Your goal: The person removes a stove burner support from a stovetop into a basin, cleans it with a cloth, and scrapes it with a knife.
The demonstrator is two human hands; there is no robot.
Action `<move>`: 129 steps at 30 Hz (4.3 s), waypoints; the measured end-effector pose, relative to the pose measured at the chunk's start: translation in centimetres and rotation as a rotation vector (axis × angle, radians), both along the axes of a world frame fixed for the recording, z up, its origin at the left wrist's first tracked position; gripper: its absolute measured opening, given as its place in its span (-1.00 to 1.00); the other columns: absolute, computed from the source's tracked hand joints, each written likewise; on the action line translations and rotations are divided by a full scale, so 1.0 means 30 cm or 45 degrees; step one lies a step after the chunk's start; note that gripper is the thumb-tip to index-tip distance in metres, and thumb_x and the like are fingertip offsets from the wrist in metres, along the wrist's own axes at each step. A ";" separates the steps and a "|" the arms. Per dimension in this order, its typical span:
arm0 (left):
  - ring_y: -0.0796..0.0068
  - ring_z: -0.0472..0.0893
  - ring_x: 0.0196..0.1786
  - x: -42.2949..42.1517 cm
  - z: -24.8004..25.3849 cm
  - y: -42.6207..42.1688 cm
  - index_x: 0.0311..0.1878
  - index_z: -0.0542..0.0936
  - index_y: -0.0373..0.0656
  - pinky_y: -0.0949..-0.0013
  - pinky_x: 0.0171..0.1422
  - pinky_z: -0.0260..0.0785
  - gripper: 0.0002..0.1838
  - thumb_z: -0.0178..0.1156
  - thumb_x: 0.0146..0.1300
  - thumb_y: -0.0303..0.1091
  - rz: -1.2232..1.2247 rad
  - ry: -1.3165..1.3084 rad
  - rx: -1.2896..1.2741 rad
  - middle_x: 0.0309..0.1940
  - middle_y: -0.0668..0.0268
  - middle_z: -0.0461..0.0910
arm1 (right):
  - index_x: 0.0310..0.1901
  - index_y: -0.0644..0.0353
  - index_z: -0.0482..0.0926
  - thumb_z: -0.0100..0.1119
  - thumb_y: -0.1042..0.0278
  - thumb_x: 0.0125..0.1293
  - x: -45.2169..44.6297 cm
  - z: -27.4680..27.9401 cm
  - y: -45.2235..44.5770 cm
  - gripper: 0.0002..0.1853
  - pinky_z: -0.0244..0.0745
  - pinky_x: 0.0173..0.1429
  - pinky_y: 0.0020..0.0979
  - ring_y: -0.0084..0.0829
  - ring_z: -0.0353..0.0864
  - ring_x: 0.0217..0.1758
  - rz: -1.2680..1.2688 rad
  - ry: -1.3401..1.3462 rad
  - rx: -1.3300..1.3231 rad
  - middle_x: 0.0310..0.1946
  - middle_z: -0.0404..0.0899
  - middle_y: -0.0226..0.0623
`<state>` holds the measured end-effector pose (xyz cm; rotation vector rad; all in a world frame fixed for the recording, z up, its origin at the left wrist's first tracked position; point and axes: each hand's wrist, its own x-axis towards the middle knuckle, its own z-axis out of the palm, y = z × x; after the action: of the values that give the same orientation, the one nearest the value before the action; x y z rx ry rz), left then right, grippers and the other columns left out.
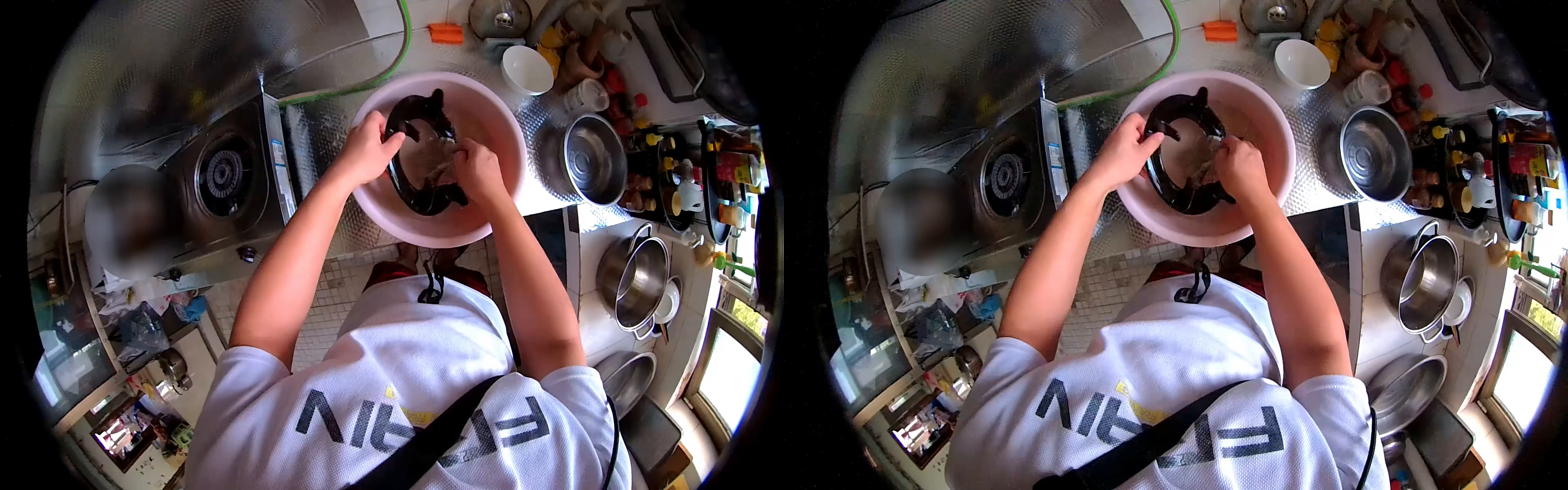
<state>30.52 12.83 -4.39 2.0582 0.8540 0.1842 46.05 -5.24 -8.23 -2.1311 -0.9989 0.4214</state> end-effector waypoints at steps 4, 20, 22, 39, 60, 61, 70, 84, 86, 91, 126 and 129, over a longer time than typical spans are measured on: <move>0.47 0.57 -0.55 0.033 0.090 -0.022 -0.21 0.42 -0.23 0.34 -0.54 0.53 -0.74 0.24 0.39 -0.25 0.255 -0.044 -0.552 -0.44 0.28 0.57 | -0.12 0.38 0.65 0.01 0.36 0.37 0.024 0.086 -0.039 -0.72 0.58 -0.07 -0.23 -0.22 0.66 -0.25 -0.254 0.581 0.189 -0.34 0.67 -0.11; 0.43 0.61 -0.44 0.118 0.107 -0.033 -0.22 0.55 -0.21 0.32 -0.36 0.58 -0.91 0.13 0.36 -0.40 0.676 -0.241 -1.090 -0.42 0.29 0.59 | -0.15 0.34 0.64 0.20 0.54 0.19 -0.029 0.432 -0.108 -0.81 0.49 -0.07 -0.28 -0.14 0.57 -0.18 0.027 -0.009 0.725 -0.25 0.51 -0.11; 0.45 0.58 -0.46 0.123 0.141 -0.057 -0.22 0.55 -0.20 0.34 -0.39 0.54 -0.92 0.14 0.35 -0.41 0.769 -0.287 -1.080 -0.43 0.30 0.58 | -0.15 0.22 0.67 0.31 0.51 0.13 -0.105 0.397 -0.110 -0.78 0.45 -0.01 -0.22 -0.15 0.51 -0.10 0.192 -0.204 0.643 -0.15 0.48 -0.14; 0.55 0.43 -0.51 0.072 0.145 -0.069 -0.30 0.51 -0.13 0.38 -0.41 0.43 -0.92 0.23 0.30 -0.45 0.898 -0.279 -1.182 -0.49 0.39 0.43 | -0.25 0.38 0.59 0.12 0.35 0.31 -0.031 0.169 -0.075 -0.78 0.49 0.02 -0.06 0.14 0.60 -0.13 -0.158 0.307 0.324 -0.23 0.58 0.11; 0.48 0.59 -0.21 -0.108 0.092 -0.092 -0.19 0.50 -0.06 0.29 -0.23 0.50 -0.84 0.28 0.37 -0.26 0.776 -0.104 -1.053 -0.26 0.40 0.57 | -0.25 0.31 0.66 0.19 0.32 0.30 0.081 0.105 0.116 -0.80 0.55 0.04 -0.20 -0.05 0.61 -0.08 -0.250 -0.237 0.410 -0.15 0.59 0.00; 0.51 0.57 -0.22 -0.111 0.104 -0.090 -0.25 0.48 -0.05 0.31 -0.25 0.48 -0.82 0.28 0.37 -0.25 0.747 -0.007 -0.992 -0.31 0.44 0.53 | -0.24 0.30 0.67 0.18 0.34 0.29 0.090 0.067 0.119 -0.80 0.55 0.07 -0.17 -0.02 0.58 -0.02 -0.135 -0.313 0.314 -0.10 0.57 0.00; 0.45 0.69 -0.17 -0.132 0.143 -0.084 0.10 0.34 -0.08 0.31 -0.30 0.59 -0.75 0.14 0.45 -0.36 0.378 0.131 -0.747 -0.14 0.28 0.63 | 0.10 0.11 0.64 0.07 0.31 0.30 0.165 -0.190 0.143 -0.64 0.51 0.27 -0.10 0.03 0.56 0.15 0.342 -0.357 -0.474 0.06 0.58 0.01; 0.12 0.73 -0.09 -0.035 0.088 -0.075 0.15 0.31 -0.10 0.00 -0.14 0.69 -0.75 0.05 0.53 -0.28 0.492 -0.211 -1.110 -0.01 0.10 0.61 | -0.18 0.10 0.75 0.23 0.56 0.05 -0.146 0.057 -0.020 -0.73 0.55 0.04 -0.03 0.06 0.62 -0.10 0.310 0.008 0.376 -0.17 0.64 -0.03; 0.15 0.74 -0.11 -0.025 0.091 -0.082 0.14 0.29 -0.10 0.05 -0.20 0.69 -0.76 0.03 0.54 -0.30 0.506 -0.231 -1.143 -0.02 0.12 0.58 | -0.17 0.21 0.73 0.25 0.58 0.08 -0.181 0.132 -0.035 -0.75 0.56 0.05 -0.08 0.06 0.62 -0.06 0.228 0.032 0.337 -0.16 0.64 0.00; 0.11 0.72 -0.04 -0.009 0.097 -0.094 0.16 0.32 -0.10 0.00 -0.09 0.67 -0.75 0.05 0.52 -0.32 0.563 -0.274 -1.213 -0.04 0.13 0.60 | -0.20 0.28 0.72 0.31 0.59 0.10 -0.291 0.218 -0.055 -0.81 0.57 0.02 -0.11 0.07 0.62 -0.08 0.043 -0.044 0.485 -0.12 0.60 0.08; 0.19 0.74 -0.14 -0.036 -0.045 -0.143 0.12 0.30 -0.08 0.05 -0.27 0.61 -0.80 0.00 0.52 -0.37 0.758 -0.284 -1.289 -0.09 0.16 0.59 | -0.07 0.33 0.57 0.39 0.61 0.01 -0.334 0.162 -0.090 -0.62 0.52 0.12 -0.12 0.09 0.54 0.02 0.240 -0.033 0.535 -0.04 0.48 0.03; 0.18 0.73 -0.12 -0.042 -0.047 -0.166 0.12 0.30 -0.07 0.04 -0.24 0.62 -0.80 0.01 0.52 -0.37 0.778 -0.316 -1.298 -0.08 0.15 0.59 | -0.07 0.28 0.52 0.45 0.48 0.03 -0.289 0.125 -0.074 -0.59 0.50 0.09 -0.08 0.12 0.54 0.01 0.082 -0.046 0.403 -0.03 0.52 0.02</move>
<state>29.27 7.85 -5.80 0.7860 1.0911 0.2566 37.39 -7.45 -4.47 -1.8325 -1.0792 0.2380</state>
